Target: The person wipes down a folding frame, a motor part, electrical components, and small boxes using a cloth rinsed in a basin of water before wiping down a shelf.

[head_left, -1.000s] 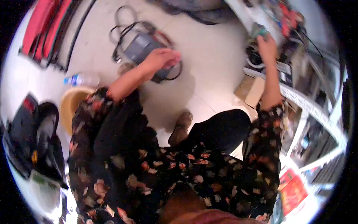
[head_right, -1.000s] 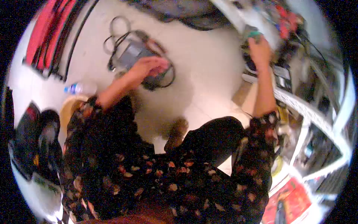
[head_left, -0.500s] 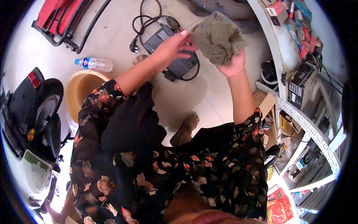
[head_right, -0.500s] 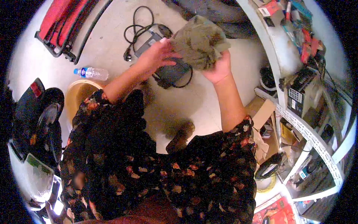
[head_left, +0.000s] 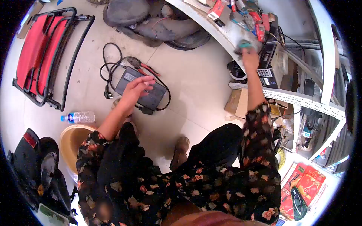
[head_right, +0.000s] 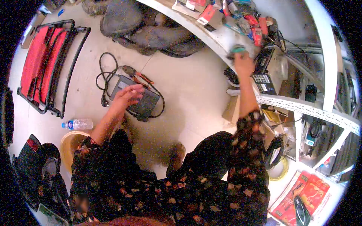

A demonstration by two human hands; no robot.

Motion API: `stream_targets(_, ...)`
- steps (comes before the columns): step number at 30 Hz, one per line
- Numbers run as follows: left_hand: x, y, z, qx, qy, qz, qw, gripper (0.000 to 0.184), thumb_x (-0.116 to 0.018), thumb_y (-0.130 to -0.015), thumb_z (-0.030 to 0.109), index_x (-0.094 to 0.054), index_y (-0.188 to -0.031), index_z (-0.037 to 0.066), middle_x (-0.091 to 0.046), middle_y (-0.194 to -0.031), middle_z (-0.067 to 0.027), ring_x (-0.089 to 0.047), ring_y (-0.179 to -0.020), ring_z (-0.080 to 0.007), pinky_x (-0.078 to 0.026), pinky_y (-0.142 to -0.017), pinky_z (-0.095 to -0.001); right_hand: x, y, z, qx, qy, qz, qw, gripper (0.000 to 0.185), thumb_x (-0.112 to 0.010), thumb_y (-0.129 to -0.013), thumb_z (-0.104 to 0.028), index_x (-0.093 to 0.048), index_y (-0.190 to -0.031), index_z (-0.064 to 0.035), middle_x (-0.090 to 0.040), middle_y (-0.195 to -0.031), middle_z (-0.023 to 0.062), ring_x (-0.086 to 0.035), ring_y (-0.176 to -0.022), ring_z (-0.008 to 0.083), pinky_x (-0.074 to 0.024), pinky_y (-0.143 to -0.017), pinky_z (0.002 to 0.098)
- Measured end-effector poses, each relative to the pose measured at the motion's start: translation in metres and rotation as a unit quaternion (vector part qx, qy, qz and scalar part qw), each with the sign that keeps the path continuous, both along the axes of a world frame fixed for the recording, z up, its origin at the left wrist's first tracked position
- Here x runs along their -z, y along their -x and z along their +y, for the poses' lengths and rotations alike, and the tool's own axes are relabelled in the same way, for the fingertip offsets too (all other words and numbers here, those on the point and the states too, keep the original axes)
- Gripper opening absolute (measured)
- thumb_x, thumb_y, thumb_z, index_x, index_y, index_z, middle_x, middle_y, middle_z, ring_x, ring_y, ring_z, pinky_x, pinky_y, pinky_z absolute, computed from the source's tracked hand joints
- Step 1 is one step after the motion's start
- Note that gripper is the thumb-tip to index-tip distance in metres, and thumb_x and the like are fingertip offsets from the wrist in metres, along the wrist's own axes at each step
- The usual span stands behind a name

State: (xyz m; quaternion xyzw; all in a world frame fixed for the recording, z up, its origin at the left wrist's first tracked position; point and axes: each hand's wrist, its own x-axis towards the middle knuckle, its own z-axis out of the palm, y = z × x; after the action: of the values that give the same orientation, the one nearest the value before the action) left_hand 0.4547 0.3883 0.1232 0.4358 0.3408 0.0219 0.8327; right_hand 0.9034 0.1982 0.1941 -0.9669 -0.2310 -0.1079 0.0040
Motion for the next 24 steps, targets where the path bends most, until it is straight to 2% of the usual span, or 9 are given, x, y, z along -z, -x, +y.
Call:
stream_targets(1, 0.002, -0.001, 0.000, 0.003, -0.001, 0.002, 1.000, 0.032, -0.050, -0.093, 0.023, -0.059, -0.121, 0.010, -0.062, -0.117, -0.0009, -0.056, -0.102, -0.0127, -0.041, -0.085, -0.0281, 0.006, 0.009, 0.015, -0.019, 0.021, -0.108, 0.994, 0.044, -0.053, -0.079, -0.042, -0.063, -0.101, -0.0048, -0.066, -0.088, 0.0224, -0.063, -0.082, 0.0411, -0.0490, -0.078, 0.0495)
stream_targets(6, 0.005, -0.006, -0.002, 0.025, 0.006, 0.014, 1.000, 0.031, -0.050, -0.092, 0.021, -0.059, -0.120, 0.011, -0.062, -0.116, -0.0005, -0.057, -0.099, -0.0116, -0.041, -0.085, -0.0268, -0.011, 0.028, 0.066, -0.093, -0.052, 0.052, 0.993, 0.058, -0.055, -0.079, -0.044, -0.054, -0.119, -0.0020, -0.060, -0.105, 0.0278, -0.057, -0.102, 0.0402, -0.0443, -0.089, 0.0460)
stream_targets(12, -0.011, -0.011, 0.001, 0.031, 0.015, -0.021, 0.999, 0.037, -0.050, -0.094, 0.030, -0.056, -0.125, 0.012, -0.061, -0.118, -0.0020, -0.055, -0.104, -0.0123, -0.041, -0.088, -0.0301, -0.025, 0.123, 0.074, -0.153, -0.102, 0.208, 0.961, 0.056, -0.057, -0.080, -0.038, -0.053, -0.123, -0.0015, -0.062, -0.108, 0.0236, -0.059, -0.105, 0.0349, -0.0450, -0.090, 0.0424)
stream_targets(13, -0.013, -0.014, -0.003, 0.004, 0.044, -0.041, 0.998, 0.038, -0.050, -0.093, 0.031, -0.054, -0.126, 0.012, -0.061, -0.118, -0.0026, -0.055, -0.106, -0.0135, -0.041, -0.089, -0.0323, -0.016, 0.147, 0.073, -0.194, -0.128, 0.214, 0.949, 0.054, -0.056, -0.081, -0.039, -0.054, -0.121, -0.0024, -0.064, -0.103, 0.0218, -0.061, -0.101, 0.0320, -0.0455, -0.088, 0.0403)
stream_targets(16, -0.021, -0.022, -0.011, -0.048, 0.145, -0.095, 0.984, 0.042, -0.052, -0.093, 0.034, -0.050, -0.129, 0.012, -0.060, -0.117, -0.0042, -0.054, -0.111, -0.0172, -0.042, -0.093, -0.0387, -0.012, 0.229, 0.090, -0.241, -0.159, 0.400, 0.870, 0.060, -0.064, -0.080, -0.033, -0.048, -0.130, -0.0052, -0.059, -0.116, 0.0189, -0.058, -0.107, 0.0283, -0.0451, -0.092, 0.0374)
stream_targets(18, -0.028, -0.024, -0.011, -0.063, 0.235, -0.130, 0.961, 0.045, -0.054, -0.091, 0.035, -0.048, -0.129, 0.012, -0.060, -0.117, -0.0055, -0.054, -0.113, -0.0202, -0.042, -0.095, -0.0428, -0.006, 0.257, 0.094, -0.393, -0.166, 0.448, 0.786, 0.060, -0.069, -0.078, -0.033, -0.051, -0.127, -0.0036, -0.056, -0.120, 0.0191, -0.055, -0.109, 0.0343, -0.0441, -0.093, 0.0421)
stream_targets(21, 0.011, -0.012, 0.000, -0.080, 0.239, -0.114, 0.961, 0.050, -0.054, -0.090, 0.039, -0.047, -0.131, 0.011, -0.056, -0.124, -0.0086, -0.050, -0.119, -0.0257, -0.042, -0.096, -0.0464, -0.006, 0.238, 0.099, -0.407, -0.193, 0.390, 0.803, 0.060, -0.069, -0.080, -0.036, -0.051, -0.127, -0.0045, -0.060, -0.115, 0.0171, -0.058, -0.105, 0.0301, -0.0461, -0.090, 0.0399)
stream_targets(22, 0.013, -0.009, 0.002, -0.096, 0.250, -0.106, 0.958, 0.049, -0.057, -0.088, 0.037, -0.048, -0.128, 0.010, -0.058, -0.122, -0.0077, -0.053, -0.116, -0.0254, -0.044, -0.095, -0.0468, -0.012, 0.215, 0.104, -0.316, -0.253, 0.435, 0.804, 0.052, -0.070, -0.080, -0.032, -0.055, -0.121, -0.0039, -0.063, -0.104, 0.0158, -0.060, -0.095, 0.0249, -0.0489, -0.083, 0.0380)
stream_targets(24, -0.005, -0.006, 0.003, -0.093, 0.223, -0.113, 0.964, 0.048, -0.057, -0.088, 0.036, -0.050, -0.127, 0.009, -0.058, -0.122, -0.0074, -0.054, -0.115, -0.0253, -0.043, -0.095, -0.0464, -0.020, 0.158, 0.110, -0.173, -0.289, 0.358, 0.871, 0.047, -0.068, -0.084, -0.028, -0.053, -0.122, -0.0048, -0.062, -0.108, 0.0101, -0.059, -0.090, 0.0153, -0.0490, -0.077, 0.0317)
